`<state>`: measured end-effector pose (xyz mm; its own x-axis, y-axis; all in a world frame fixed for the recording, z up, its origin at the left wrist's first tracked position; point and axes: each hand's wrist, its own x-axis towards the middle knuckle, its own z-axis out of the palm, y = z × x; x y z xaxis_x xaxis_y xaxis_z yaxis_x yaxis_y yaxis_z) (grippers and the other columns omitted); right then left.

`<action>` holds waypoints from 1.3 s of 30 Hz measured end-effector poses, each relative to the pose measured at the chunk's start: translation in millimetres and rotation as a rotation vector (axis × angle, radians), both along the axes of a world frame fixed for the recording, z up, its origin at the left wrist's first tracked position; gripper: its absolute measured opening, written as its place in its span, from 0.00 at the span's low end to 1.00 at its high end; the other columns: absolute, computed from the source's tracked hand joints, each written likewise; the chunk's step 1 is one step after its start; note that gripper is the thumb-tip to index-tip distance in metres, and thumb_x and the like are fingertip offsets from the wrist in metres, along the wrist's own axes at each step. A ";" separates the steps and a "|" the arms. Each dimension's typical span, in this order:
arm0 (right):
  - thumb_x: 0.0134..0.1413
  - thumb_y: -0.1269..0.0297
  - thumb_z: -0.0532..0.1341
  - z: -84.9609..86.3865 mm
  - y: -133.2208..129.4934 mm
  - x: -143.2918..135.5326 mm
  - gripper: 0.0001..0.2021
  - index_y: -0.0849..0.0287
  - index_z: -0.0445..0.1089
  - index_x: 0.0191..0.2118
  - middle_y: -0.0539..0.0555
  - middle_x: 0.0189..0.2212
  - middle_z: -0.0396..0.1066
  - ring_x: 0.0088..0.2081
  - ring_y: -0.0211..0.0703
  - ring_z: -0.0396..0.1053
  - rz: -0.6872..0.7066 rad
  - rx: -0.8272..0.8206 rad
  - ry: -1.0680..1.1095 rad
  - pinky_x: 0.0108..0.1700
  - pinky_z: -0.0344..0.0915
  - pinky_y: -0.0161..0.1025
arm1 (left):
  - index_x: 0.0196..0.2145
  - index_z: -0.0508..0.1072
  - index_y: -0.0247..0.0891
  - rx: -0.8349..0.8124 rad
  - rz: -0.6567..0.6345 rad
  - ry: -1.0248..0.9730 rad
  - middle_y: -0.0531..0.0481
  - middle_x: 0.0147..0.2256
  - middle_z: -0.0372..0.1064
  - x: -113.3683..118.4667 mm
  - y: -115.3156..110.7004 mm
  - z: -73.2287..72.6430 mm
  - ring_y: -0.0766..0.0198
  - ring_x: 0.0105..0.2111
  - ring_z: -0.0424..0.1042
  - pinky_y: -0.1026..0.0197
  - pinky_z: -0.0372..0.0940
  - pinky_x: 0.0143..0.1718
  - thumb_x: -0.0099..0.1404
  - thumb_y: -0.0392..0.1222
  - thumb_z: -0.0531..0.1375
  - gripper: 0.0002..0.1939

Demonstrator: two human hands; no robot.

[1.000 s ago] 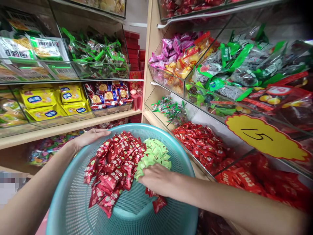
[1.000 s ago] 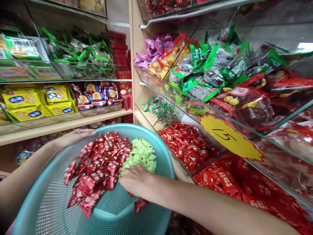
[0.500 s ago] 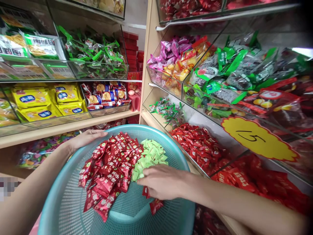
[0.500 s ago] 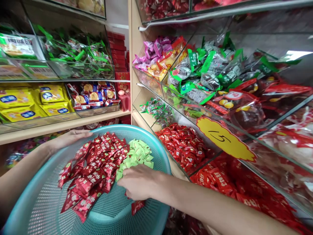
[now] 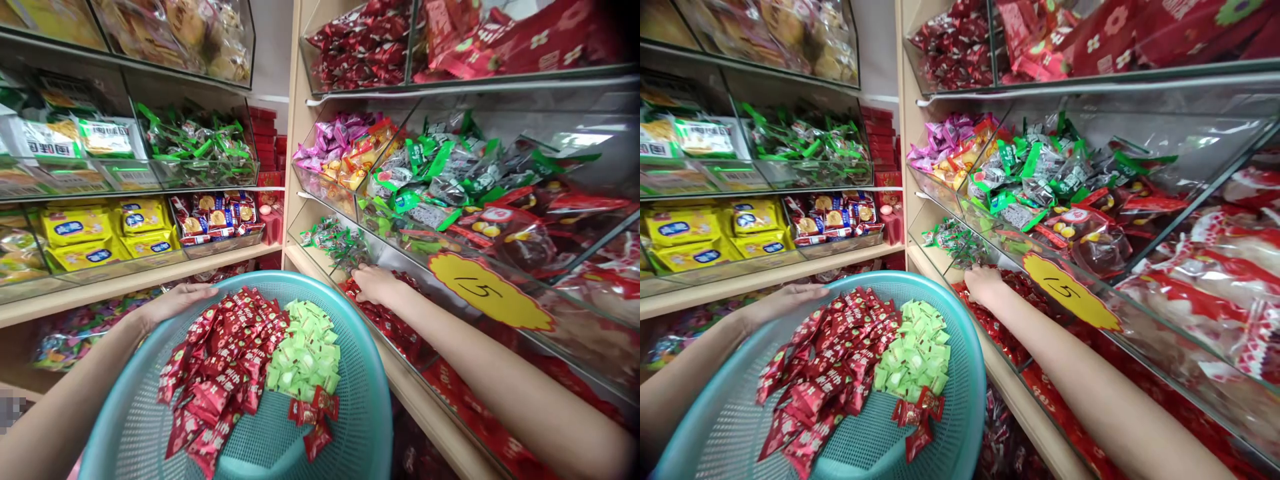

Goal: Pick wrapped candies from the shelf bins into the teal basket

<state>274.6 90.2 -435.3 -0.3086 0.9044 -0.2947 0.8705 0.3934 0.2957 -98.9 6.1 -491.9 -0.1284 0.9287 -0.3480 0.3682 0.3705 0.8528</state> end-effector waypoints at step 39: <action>0.53 0.74 0.52 4.3 -11.4 1.6 0.19 0.62 0.60 0.52 0.65 0.48 0.63 0.48 0.52 0.64 0.040 -0.012 0.059 0.44 0.61 0.43 | 0.41 0.73 0.37 0.021 -0.008 -0.031 0.46 0.39 0.74 -1.6 -4.1 -1.6 0.58 0.35 0.73 0.59 0.65 0.40 0.45 0.58 0.62 0.29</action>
<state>276.2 78.8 -431.0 -0.3619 0.8874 -0.2856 0.8696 0.4318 0.2396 -100.5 2.0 -493.5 -0.1099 0.9368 -0.3320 0.3444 0.3493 0.8714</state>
